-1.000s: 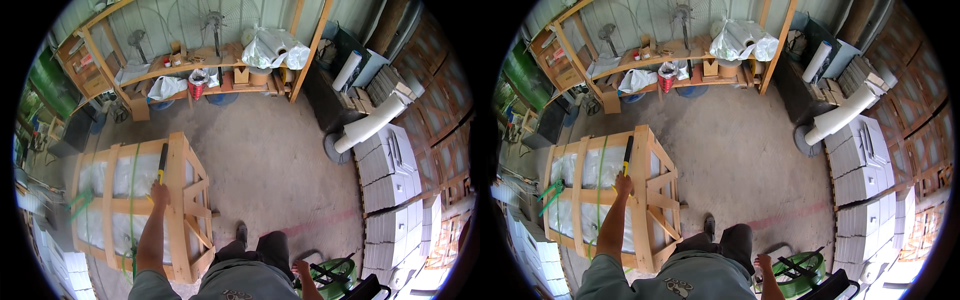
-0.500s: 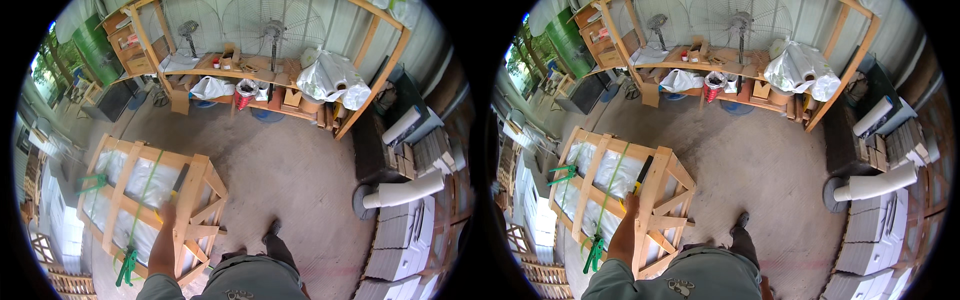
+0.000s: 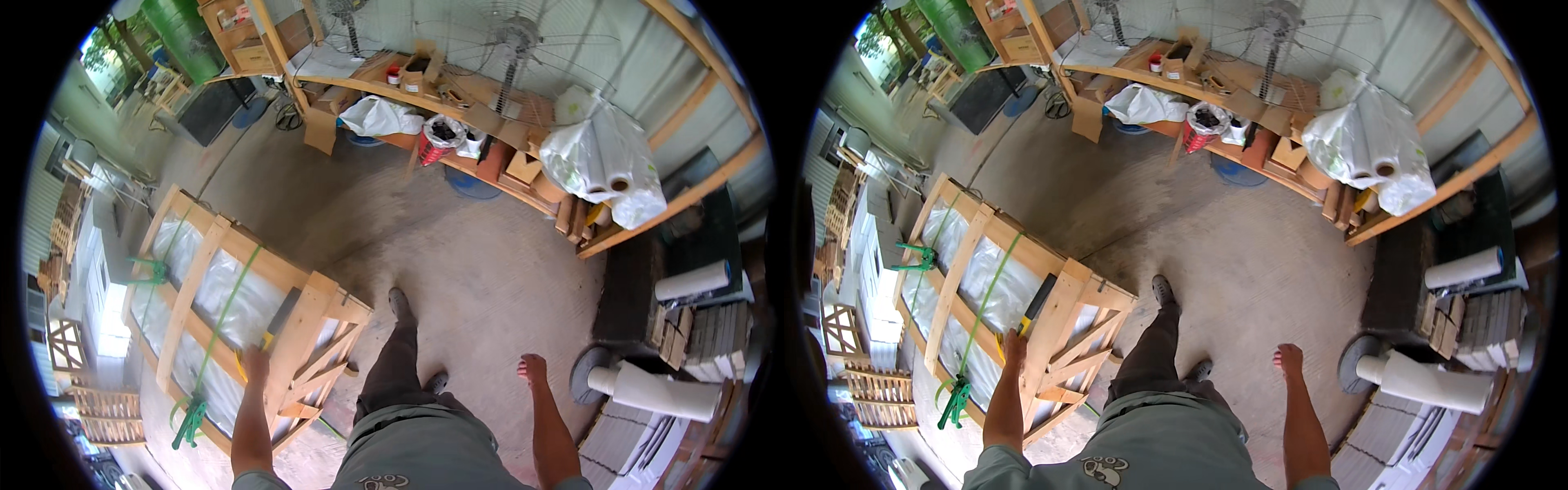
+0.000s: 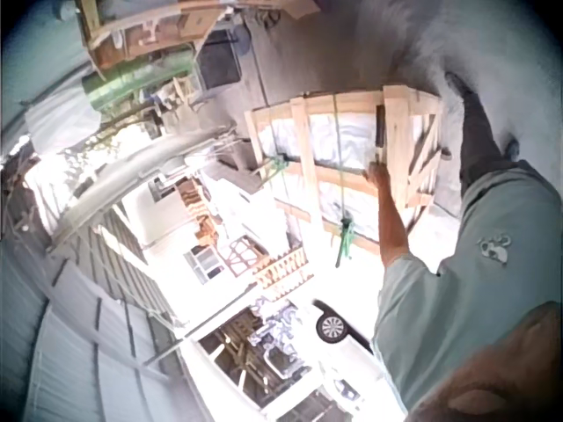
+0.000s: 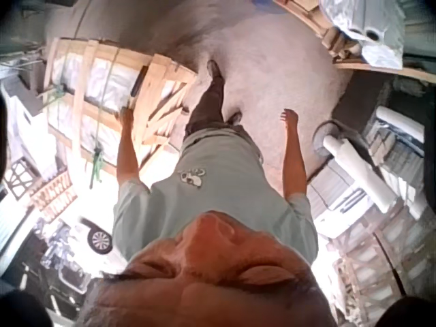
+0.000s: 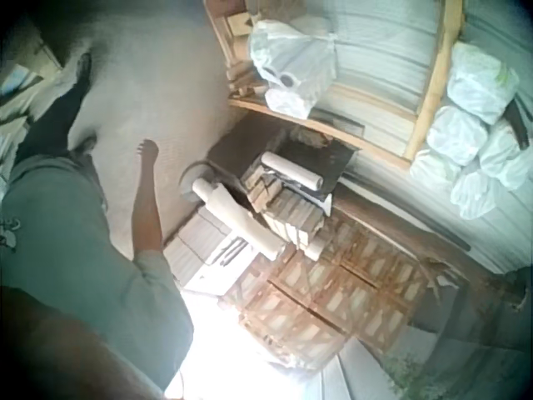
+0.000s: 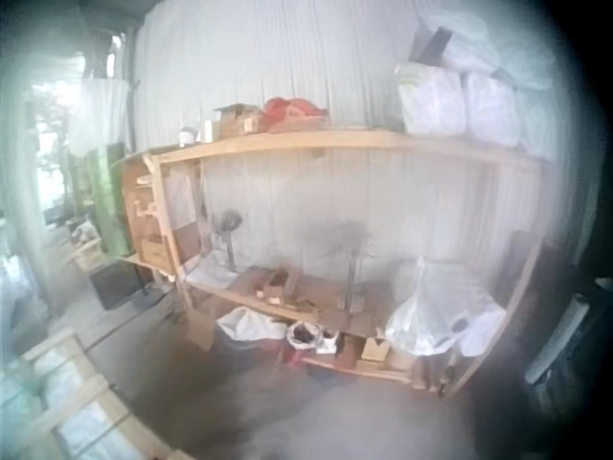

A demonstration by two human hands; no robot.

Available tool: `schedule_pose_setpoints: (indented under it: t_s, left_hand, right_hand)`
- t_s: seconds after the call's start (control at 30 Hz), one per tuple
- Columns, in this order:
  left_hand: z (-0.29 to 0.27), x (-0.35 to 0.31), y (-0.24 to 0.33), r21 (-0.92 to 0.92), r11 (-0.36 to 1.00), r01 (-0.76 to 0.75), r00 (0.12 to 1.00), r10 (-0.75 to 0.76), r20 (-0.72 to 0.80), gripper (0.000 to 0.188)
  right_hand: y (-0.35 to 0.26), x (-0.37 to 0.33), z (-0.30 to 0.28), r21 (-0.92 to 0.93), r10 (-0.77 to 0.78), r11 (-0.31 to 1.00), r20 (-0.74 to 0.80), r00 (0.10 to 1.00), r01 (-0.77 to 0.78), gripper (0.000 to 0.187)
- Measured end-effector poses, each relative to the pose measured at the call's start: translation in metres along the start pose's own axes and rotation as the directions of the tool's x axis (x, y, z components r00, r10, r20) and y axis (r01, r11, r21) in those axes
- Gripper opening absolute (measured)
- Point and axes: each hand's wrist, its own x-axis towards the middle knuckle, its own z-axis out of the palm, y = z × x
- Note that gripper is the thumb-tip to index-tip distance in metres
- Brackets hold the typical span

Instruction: The person secures a wooden crate with green straps using a manual tensioner and a hammer. They loop the straps around the crate, tighten them with the tensioner, and hammer the tensioner to lock the straps in place.

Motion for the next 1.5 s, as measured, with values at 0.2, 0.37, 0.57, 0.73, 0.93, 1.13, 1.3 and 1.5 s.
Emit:
schedule_pose_setpoints:
  t_s: [0.2, 0.37, 0.57, 0.73, 0.93, 1.13, 1.3, 1.5]
  left_hand:
    - [-0.061, 0.026, 0.054, -0.001, 0.981, 0.192, 0.917, -0.179, 0.358, 0.03]
    - [-0.058, 0.062, 0.042, -0.073, 0.978, 0.196, 0.83, -0.126, 0.543, 0.021]
    - [-0.114, 0.134, 0.139, -0.112, 0.948, -0.296, 0.845, 0.315, 0.432, 0.013]
    - [-0.126, 0.196, 0.233, -0.255, 0.834, -0.489, 0.76, 0.551, 0.344, 0.021]
    - [-0.118, 0.269, 0.288, -0.287, 0.824, -0.488, 0.764, 0.562, 0.317, 0.026]
    - [-0.041, 0.327, 0.225, -0.138, 0.95, 0.279, 0.945, -0.297, -0.134, 0.041]
    - [0.019, 0.343, 0.194, -0.003, 0.925, 0.38, 0.906, -0.373, -0.201, 0.048]
    - [0.03, 0.355, 0.191, -0.011, 0.918, 0.396, 0.907, -0.393, -0.149, 0.048]
  right_hand:
    - [-0.12, 0.02, 0.175, -0.086, 0.021, 0.996, 0.292, 0.956, 0.004, 0.025]
    - [-0.204, 0.001, 0.311, -0.223, 0.043, 0.971, 0.528, 0.848, 0.09, 0.027]
    - [-0.319, -0.027, 0.436, -0.291, 0.072, 0.934, 0.718, 0.692, 0.205, 0.025]
    - [-0.35, -0.028, 0.5, -0.371, 0.364, 0.528, 0.912, 0.192, 0.764, 0.037]
    - [-0.371, 0.012, 0.526, -0.723, 0.788, 0.586, 0.614, -0.047, 0.366, 0.033]
    - [-0.364, 0.084, 0.58, -0.821, 0.731, 0.463, 0.567, 0.38, 0.333, 0.025]
    - [-0.312, 0.199, 0.667, -0.909, 0.735, 0.327, 0.416, 0.536, 0.256, 0.027]
    - [-0.233, 0.286, 0.794, -0.887, 0.707, 0.323, 0.459, 0.538, 0.332, 0.025]
